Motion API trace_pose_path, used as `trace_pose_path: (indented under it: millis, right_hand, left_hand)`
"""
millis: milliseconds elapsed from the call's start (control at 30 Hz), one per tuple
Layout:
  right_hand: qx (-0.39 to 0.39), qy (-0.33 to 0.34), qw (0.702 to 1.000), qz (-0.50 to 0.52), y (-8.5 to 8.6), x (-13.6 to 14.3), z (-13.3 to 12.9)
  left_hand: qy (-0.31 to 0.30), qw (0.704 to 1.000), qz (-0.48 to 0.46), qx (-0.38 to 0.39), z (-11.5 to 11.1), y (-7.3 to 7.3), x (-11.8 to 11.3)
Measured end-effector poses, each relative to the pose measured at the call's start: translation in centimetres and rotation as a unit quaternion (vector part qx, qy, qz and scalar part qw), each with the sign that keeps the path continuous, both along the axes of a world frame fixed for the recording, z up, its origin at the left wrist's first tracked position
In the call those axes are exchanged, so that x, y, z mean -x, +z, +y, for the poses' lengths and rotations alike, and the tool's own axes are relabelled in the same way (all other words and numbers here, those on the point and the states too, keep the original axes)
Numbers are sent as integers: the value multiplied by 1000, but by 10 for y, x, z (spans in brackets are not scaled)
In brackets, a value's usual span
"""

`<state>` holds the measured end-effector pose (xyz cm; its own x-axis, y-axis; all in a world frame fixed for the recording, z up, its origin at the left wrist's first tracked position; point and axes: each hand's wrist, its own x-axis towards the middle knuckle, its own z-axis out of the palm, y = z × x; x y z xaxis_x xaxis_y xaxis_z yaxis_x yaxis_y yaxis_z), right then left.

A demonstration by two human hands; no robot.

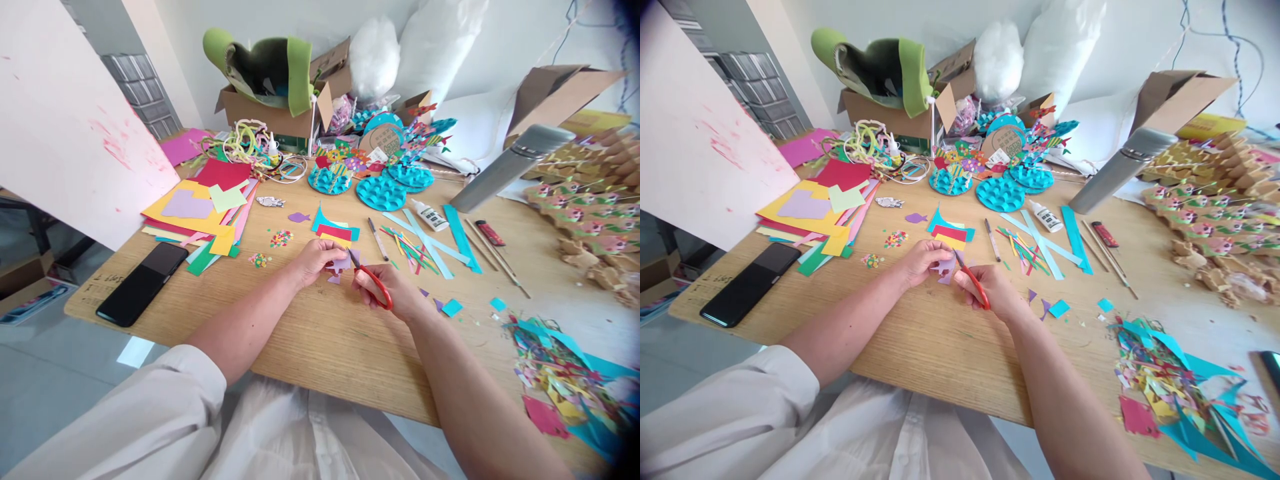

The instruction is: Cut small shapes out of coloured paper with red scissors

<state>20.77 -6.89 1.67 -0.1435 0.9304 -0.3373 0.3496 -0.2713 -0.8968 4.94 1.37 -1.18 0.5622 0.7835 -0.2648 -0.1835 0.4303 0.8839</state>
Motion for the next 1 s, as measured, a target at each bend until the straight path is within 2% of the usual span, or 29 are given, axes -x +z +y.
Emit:
trace_pose_path:
  millis: [433, 1000]
  right_hand:
    - [-3, -10, 1000, 21, -9, -3, 0]
    - [-11, -4, 1000, 23, -7, -2, 0]
  left_hand:
    - [-6, 1000, -13, -5, 0, -2, 0]
    - [-9, 1000, -13, -5, 1, -4, 1]
